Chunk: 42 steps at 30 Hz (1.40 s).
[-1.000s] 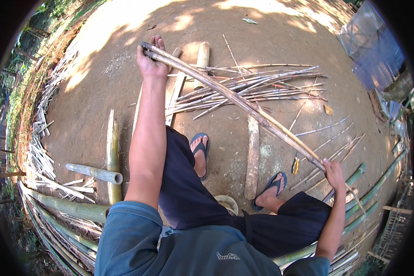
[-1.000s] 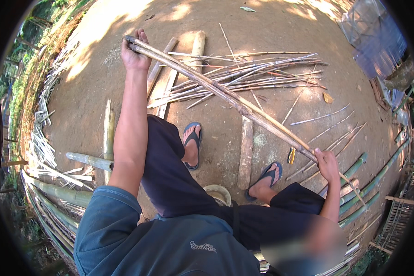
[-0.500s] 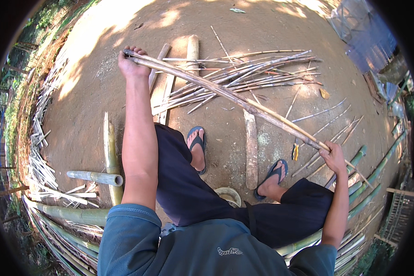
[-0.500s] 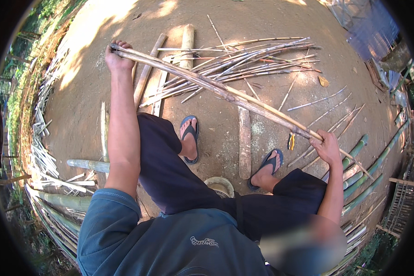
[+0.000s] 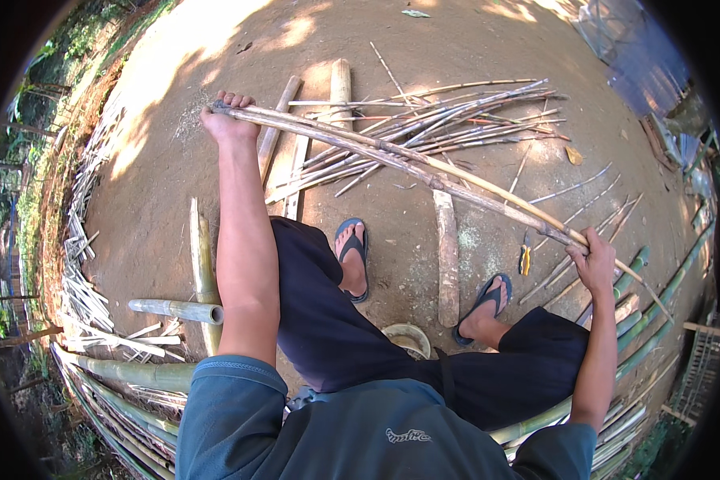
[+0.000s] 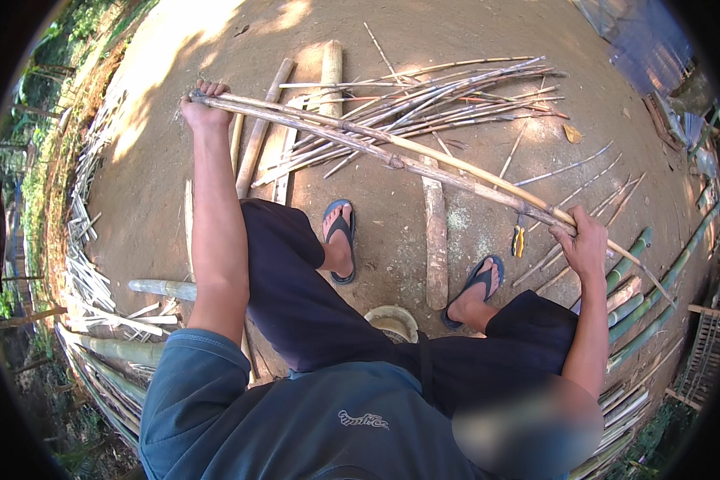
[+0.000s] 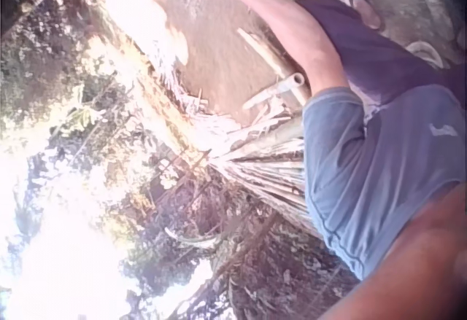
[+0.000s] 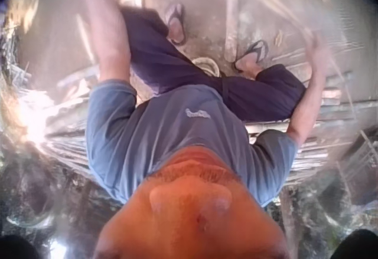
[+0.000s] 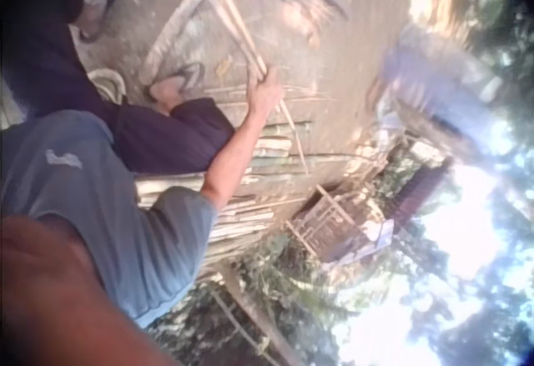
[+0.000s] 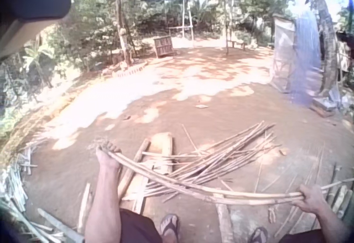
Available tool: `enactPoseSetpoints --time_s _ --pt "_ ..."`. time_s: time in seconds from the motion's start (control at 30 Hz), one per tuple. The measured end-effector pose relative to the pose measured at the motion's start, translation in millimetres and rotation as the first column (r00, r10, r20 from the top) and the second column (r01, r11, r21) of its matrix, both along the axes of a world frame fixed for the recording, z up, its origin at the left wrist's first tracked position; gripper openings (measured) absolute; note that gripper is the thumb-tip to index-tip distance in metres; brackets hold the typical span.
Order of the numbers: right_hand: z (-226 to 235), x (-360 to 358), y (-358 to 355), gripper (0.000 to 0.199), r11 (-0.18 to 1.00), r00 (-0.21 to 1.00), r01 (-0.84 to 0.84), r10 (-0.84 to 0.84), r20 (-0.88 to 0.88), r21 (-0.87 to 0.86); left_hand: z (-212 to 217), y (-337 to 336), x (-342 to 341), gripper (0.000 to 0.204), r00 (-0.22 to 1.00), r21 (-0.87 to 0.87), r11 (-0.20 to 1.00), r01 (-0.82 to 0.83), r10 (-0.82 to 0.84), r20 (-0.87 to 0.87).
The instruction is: The person sits on the ground and splits long bamboo poles into thin strips using a knife and a wooden mallet. They repeatedly position a bamboo pole on a wooden block, strike it with the mallet to split it, and then separate the resulting strips by hand.
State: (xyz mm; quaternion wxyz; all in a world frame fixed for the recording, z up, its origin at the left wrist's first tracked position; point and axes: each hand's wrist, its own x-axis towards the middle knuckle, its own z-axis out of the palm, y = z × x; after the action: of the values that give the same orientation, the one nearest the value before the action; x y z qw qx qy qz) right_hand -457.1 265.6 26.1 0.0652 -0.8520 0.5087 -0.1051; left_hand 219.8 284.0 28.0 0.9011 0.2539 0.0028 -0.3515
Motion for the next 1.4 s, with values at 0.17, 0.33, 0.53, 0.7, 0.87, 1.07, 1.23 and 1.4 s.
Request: enactPoseSetpoints --time_s 0.17,0.33,0.53,0.7,0.87,1.07,1.23,1.4 --pt "-4 -8 -2 0.049 0.994 0.999 -0.033 0.03 -0.026 -0.101 1 1 3 0.033 0.999 -0.031 0.999 0.04 -0.04 -0.009" --pt "-4 -15 -3 0.049 0.993 0.999 -0.047 0.048 0.008 -0.106 8 0 -1 0.03 0.998 -0.063 0.996 0.068 -0.068 0.003" --pt "2 -22 -6 0.046 0.992 0.998 -0.042 0.038 -0.04 -0.116 1 -1 9 0.03 0.997 -0.09 0.992 0.083 -0.083 0.005" --pt "9 -15 -5 0.052 0.982 0.997 -0.078 0.075 -0.026 -0.173 -8 -1 29 0.03 0.991 -0.181 0.975 0.132 -0.135 -0.004" --pt "6 -6 -6 0.051 0.966 0.996 -0.087 0.09 0.001 -0.242 -10 0 56 0.033 0.992 -0.137 0.983 0.125 -0.12 0.05" --pt "-9 4 -8 0.05 0.957 0.993 -0.115 0.108 -0.042 -0.265 -39 -4 81 0.033 0.987 -0.074 0.985 0.154 -0.15 0.05" --pt "-34 19 -12 0.059 0.975 0.989 -0.133 0.118 -0.092 -0.175 -61 11 134 0.032 0.989 -0.017 0.99 0.14 -0.139 0.053" --pt "-49 37 -23 0.066 0.987 0.981 -0.147 0.137 -0.134 -0.068 -76 30 142 0.03 0.998 0.142 0.989 0.049 -0.055 0.039"
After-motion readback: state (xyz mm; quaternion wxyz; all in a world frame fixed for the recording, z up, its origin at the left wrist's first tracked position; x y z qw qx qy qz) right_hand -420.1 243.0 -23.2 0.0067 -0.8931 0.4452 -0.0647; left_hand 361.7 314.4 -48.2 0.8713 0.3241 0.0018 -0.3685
